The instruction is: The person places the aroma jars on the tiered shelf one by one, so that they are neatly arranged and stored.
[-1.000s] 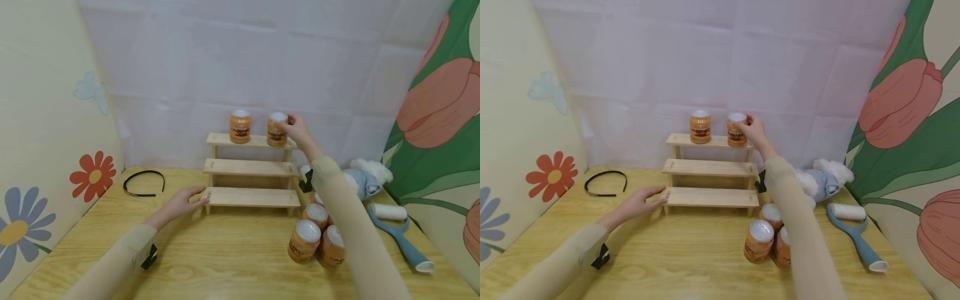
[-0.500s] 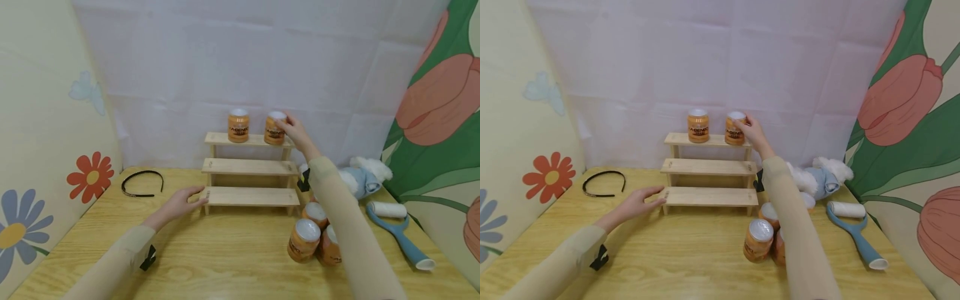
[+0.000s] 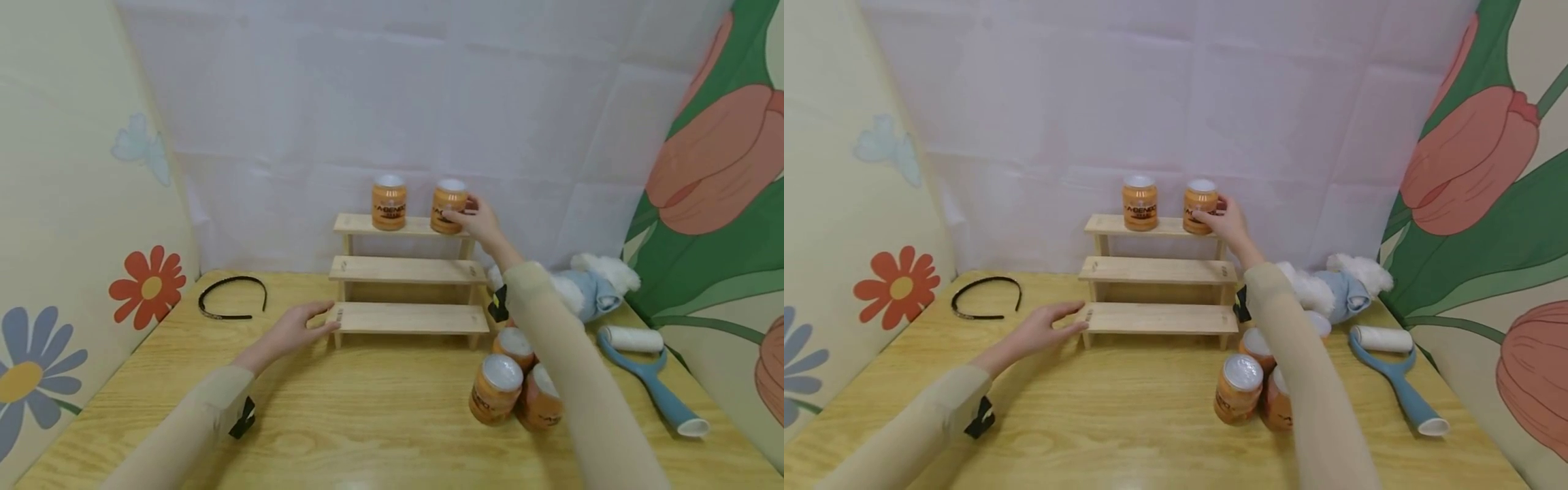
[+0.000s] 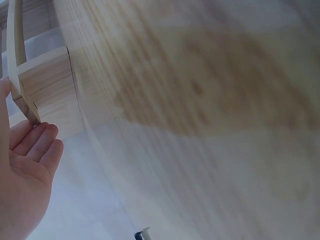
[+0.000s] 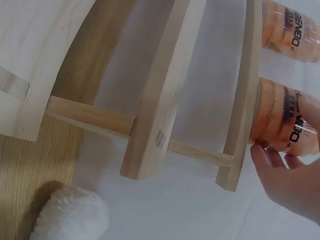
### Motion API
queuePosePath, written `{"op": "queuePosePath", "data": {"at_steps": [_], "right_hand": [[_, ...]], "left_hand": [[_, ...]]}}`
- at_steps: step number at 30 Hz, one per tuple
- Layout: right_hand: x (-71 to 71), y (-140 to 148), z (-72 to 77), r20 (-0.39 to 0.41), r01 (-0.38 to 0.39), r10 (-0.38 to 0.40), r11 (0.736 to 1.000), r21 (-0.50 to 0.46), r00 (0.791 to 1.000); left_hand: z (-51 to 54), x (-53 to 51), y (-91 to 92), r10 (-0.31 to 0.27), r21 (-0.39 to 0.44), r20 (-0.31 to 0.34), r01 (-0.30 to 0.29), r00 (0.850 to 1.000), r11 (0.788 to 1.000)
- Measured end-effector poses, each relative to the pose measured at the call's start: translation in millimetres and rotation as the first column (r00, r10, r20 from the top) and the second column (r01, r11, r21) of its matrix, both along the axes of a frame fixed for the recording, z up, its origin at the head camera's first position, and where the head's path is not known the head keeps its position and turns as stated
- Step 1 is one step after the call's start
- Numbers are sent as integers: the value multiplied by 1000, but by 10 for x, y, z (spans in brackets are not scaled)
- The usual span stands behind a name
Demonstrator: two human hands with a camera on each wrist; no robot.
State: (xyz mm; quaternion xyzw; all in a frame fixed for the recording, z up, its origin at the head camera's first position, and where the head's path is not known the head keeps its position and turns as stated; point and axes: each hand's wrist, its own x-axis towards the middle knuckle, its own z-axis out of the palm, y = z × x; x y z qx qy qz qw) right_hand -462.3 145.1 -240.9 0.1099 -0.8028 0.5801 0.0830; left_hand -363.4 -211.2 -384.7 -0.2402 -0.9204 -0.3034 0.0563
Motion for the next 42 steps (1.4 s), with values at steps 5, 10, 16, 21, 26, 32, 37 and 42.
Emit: {"op": "queuePosePath", "data": {"at_steps": [5,10,16,21,26,32,37,42], "right_hand": [[-7,-1,-49,-9,-15,15,1000,24,1000],[-30,5,-78,-20,-28,28,999,28,999],[-32,5,-89,-17,-34,34,999,34,999],[-1,4,-71,18,-22,21,999,42,1000],[42,64,-50,41,-16,13,997,69,999],[112,153,-57,37,-32,30,997,74,999],[181,212,-55,26,-46,44,996,73,999],[255,264,-56,24,-104,102,991,85,995]], "left_hand": [[-3,18,-4,-10,1,2,10,1000,1000],[6,21,10,-4,2,4,4,1000,1000],[-7,14,9,0,-2,14,0,1000,1000],[-11,9,-11,3,2,7,-3,1000,1000],[-4,-7,-17,9,2,8,-9,1000,1000],[20,-26,-7,18,-15,2,-18,1000,1000],[41,-51,7,16,-28,-1,-16,1000,999],[36,-63,-4,15,-24,0,-15,1000,1000]]}}
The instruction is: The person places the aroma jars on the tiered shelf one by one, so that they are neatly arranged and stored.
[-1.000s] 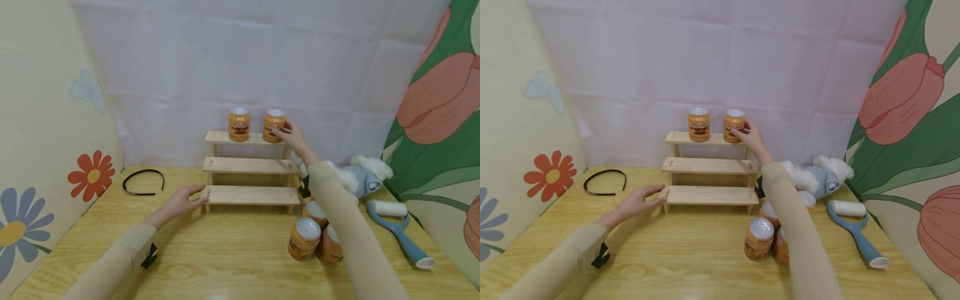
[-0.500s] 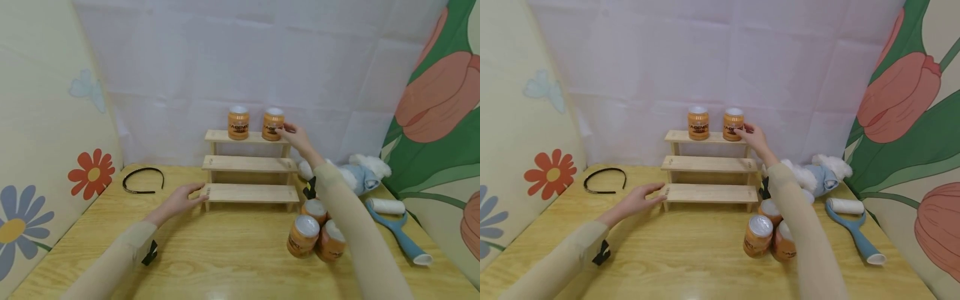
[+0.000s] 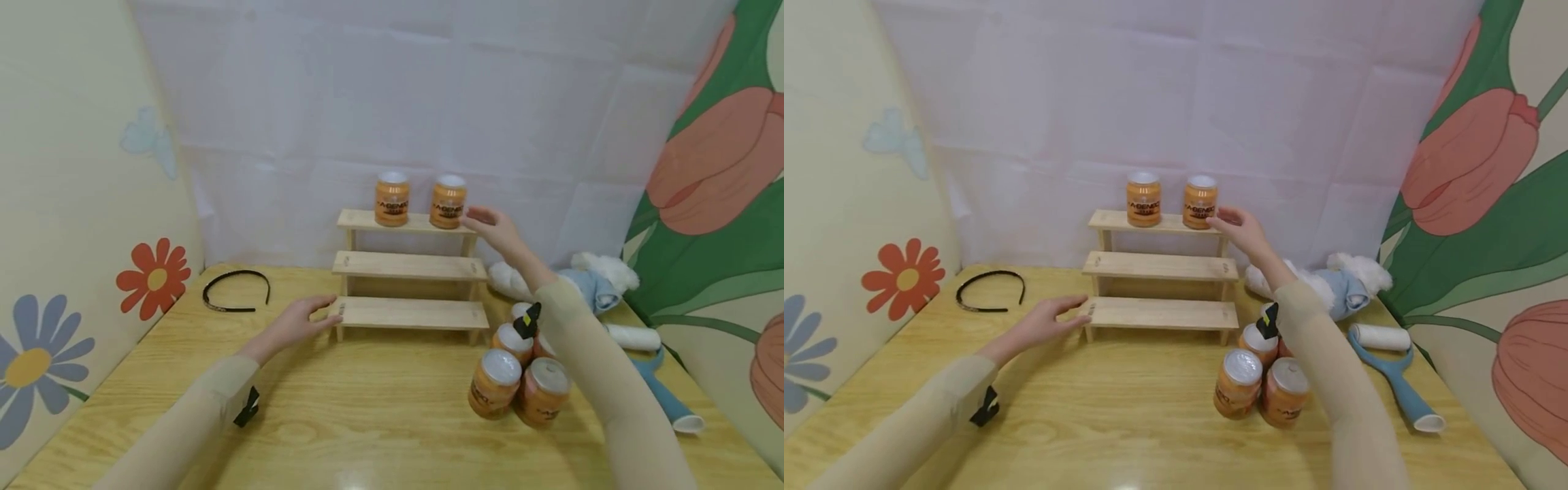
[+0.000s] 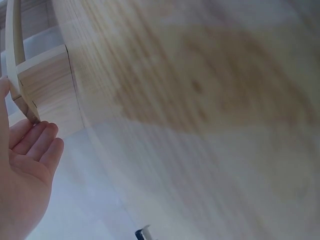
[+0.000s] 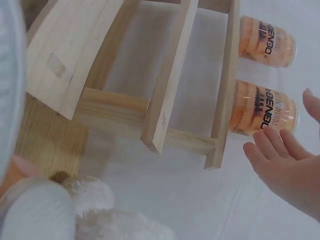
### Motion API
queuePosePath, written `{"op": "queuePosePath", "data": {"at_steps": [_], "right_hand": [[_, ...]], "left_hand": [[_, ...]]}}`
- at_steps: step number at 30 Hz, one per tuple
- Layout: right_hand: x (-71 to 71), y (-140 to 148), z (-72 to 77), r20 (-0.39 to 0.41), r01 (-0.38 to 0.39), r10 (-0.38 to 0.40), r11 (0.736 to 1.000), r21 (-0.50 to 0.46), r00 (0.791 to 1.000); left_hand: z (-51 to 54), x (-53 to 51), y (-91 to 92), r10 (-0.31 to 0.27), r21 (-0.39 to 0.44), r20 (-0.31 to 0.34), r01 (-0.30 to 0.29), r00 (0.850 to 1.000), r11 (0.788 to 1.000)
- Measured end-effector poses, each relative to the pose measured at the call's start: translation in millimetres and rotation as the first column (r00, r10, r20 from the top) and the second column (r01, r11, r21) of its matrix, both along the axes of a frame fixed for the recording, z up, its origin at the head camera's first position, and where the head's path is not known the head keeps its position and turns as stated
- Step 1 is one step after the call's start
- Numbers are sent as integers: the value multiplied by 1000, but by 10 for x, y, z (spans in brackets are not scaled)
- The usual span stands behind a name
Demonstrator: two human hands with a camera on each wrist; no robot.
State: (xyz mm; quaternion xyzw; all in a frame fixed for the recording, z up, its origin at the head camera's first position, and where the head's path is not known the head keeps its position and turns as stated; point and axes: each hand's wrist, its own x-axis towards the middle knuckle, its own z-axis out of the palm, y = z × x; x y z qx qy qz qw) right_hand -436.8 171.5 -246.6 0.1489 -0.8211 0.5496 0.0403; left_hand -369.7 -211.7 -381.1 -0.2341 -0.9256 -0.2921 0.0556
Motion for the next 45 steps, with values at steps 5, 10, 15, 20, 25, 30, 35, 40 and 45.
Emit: {"op": "queuePosePath", "data": {"at_steps": [5,10,15,20,25,30,35,40,45], "right_hand": [[164,123,-6,-5,-42,42,997,62,999],[371,231,3,-2,-42,43,990,132,999],[563,300,-35,12,-63,62,982,178,998],[732,363,-87,4,-92,93,978,189,996],[931,439,-111,18,-114,113,968,221,993],[1127,524,-170,46,-150,143,956,252,989],[1282,580,-250,65,-171,159,952,255,985],[1410,607,-325,54,-178,170,936,304,984],[1509,625,-433,58,-216,208,924,314,976]], "left_hand": [[-39,-2,23,-17,5,0,17,1000,1000],[-61,14,65,-26,17,12,25,1000,1000],[-77,40,61,-23,5,16,23,1000,1000],[-89,68,48,-18,5,34,18,999,1000],[-84,76,29,-6,8,38,6,999,1000],[-64,61,27,4,1,42,-4,999,1000],[-28,23,40,-2,1,38,2,999,1000],[12,5,36,6,7,41,-7,999,1000],[25,13,9,12,-2,41,-12,999,1000]]}}
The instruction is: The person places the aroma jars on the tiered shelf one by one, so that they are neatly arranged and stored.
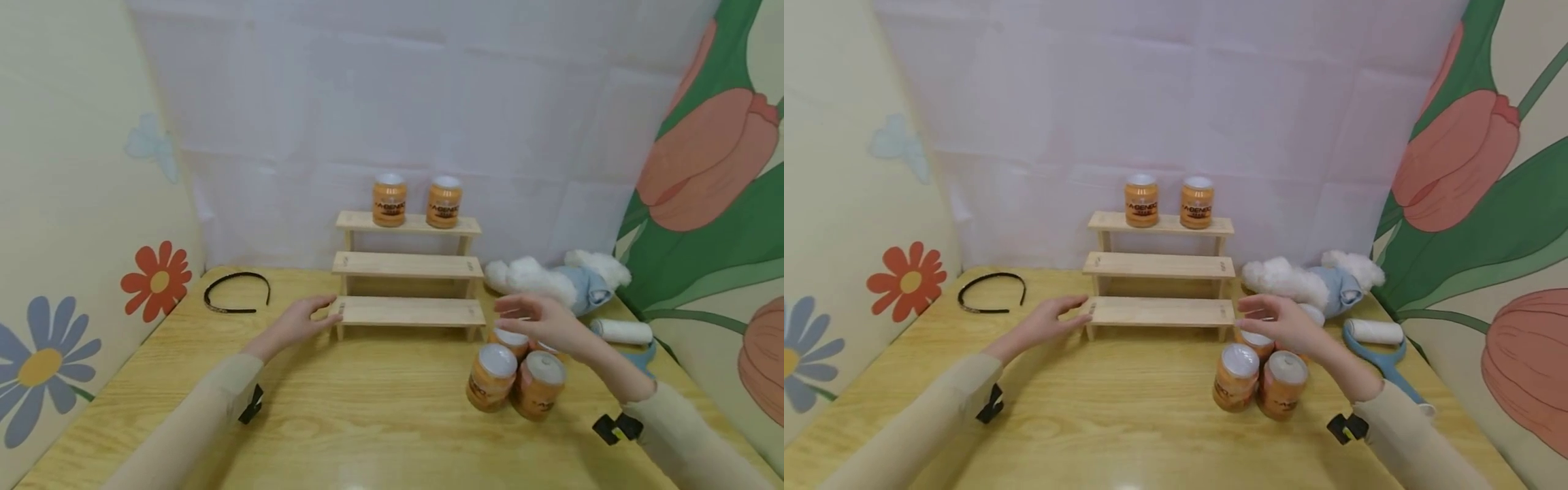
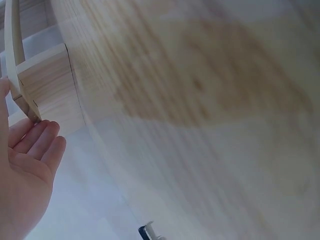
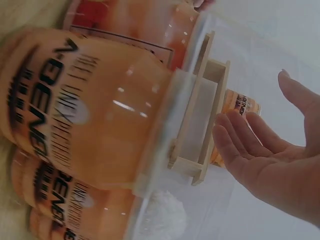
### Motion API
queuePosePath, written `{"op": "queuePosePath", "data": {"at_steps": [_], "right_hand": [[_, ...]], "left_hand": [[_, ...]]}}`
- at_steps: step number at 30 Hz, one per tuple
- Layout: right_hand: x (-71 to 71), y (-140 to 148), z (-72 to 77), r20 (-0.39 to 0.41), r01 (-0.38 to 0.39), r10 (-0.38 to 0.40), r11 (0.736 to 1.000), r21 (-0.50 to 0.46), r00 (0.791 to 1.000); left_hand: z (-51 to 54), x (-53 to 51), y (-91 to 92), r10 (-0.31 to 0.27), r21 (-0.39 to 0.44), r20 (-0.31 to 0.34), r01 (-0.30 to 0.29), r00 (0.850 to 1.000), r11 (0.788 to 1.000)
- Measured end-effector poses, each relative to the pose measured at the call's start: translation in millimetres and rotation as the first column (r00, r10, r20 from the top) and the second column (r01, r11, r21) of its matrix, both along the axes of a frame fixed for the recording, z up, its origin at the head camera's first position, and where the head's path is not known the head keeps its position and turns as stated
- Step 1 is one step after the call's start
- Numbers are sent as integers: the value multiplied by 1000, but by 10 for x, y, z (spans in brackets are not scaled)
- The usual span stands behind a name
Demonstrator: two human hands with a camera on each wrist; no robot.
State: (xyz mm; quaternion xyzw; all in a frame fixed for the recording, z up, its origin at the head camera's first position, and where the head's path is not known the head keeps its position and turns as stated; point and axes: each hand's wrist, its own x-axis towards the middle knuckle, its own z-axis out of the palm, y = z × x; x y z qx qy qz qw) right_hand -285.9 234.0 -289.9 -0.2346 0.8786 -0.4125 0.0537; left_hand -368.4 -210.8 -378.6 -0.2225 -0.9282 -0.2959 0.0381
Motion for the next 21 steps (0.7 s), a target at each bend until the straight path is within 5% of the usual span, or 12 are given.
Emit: {"op": "queuePosePath", "data": {"at_steps": [4,10,21], "right_hand": [[39,-55,-87,52,-26,26,1000,-3,998],[100,-148,-208,-5,-32,32,998,62,999],[255,-180,-322,-62,-32,38,996,89,997]], "left_hand": [[-3,51,-93,15,-2,0,-15,1000,1000],[15,102,-162,21,-5,-7,-21,1000,1000],[56,116,-33,-5,8,42,5,999,1000]]}}
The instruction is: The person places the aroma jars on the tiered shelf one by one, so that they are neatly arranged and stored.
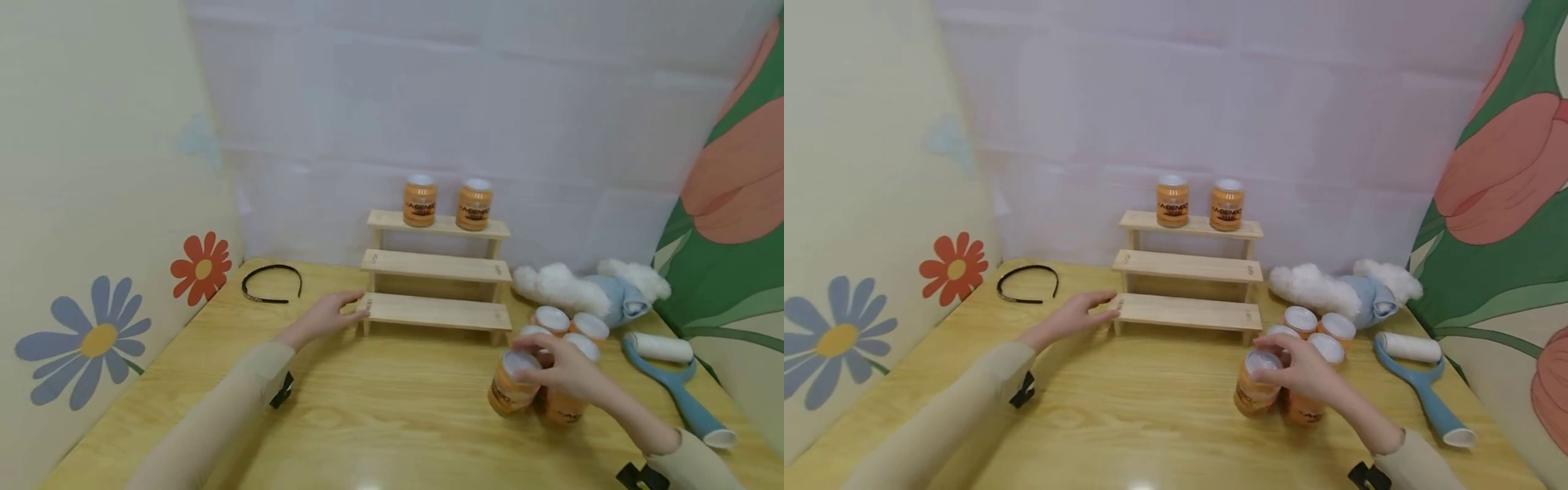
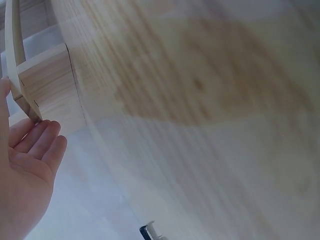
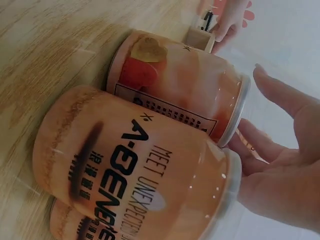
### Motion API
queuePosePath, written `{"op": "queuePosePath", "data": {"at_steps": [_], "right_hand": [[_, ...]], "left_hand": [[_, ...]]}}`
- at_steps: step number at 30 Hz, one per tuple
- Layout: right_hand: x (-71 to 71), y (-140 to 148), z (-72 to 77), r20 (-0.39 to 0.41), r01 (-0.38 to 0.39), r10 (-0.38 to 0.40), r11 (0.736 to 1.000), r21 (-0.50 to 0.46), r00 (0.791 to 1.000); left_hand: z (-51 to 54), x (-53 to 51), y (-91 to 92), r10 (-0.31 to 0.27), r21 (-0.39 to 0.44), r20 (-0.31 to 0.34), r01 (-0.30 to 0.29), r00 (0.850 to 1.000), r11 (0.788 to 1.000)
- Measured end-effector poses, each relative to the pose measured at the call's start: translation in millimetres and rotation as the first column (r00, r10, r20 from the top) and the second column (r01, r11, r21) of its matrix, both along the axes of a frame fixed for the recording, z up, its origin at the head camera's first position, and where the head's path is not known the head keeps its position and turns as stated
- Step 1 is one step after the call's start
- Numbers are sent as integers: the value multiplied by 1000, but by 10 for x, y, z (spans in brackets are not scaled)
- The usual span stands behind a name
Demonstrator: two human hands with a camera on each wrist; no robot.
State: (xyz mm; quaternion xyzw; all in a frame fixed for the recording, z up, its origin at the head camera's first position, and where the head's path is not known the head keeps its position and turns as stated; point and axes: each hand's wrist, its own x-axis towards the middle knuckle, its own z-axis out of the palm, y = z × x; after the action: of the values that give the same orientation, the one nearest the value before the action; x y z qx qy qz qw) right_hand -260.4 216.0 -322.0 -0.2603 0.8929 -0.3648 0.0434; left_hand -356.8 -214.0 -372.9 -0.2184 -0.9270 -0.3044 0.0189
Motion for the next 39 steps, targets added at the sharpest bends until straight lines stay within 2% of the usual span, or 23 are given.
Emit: {"op": "queuePosePath", "data": {"at_steps": [4,10,13,17,19,21,23,28,30,32,37,39], "right_hand": [[14,28,-5,-42,-48,48,999,15,998],[-4,-14,-34,-33,-109,110,994,13,993],[10,-61,-49,-81,-63,64,998,20,995],[43,-127,-60,-172,58,-39,993,107,984],[55,-138,-68,-203,93,-61,984,152,977],[60,-127,-83,-218,95,-57,981,172,974],[60,-101,-103,-210,72,-38,985,154,977],[37,-58,-144,-91,-40,43,998,42,995],[40,-56,-162,-53,-59,59,998,4,997],[65,-70,-179,-59,-35,35,999,3,998],[151,-163,-209,-160,103,-90,992,79,983],[161,-199,-214,-154,123,-108,989,86,982]], "left_hand": [[-14,-41,61,-17,6,-11,17,1000,1000],[3,-17,17,-3,16,-13,3,1000,1000],[8,-21,-10,10,16,-18,-10,1000,1000],[-3,-41,-34,10,5,-30,-10,999,1000],[-12,-49,-29,4,0,-35,-3,999,1000],[-17,-56,-13,-6,3,-34,6,999,1000],[-28,-71,10,-10,6,-30,10,1000,1000],[-25,-78,25,-22,11,-33,22,999,1000],[-20,-76,25,-24,12,-34,24,999,1000],[-17,-74,25,-27,10,-37,28,999,1000],[-25,-79,25,-24,6,-32,24,999,1000],[-28,-82,24,-20,4,-30,21,999,1000]]}}
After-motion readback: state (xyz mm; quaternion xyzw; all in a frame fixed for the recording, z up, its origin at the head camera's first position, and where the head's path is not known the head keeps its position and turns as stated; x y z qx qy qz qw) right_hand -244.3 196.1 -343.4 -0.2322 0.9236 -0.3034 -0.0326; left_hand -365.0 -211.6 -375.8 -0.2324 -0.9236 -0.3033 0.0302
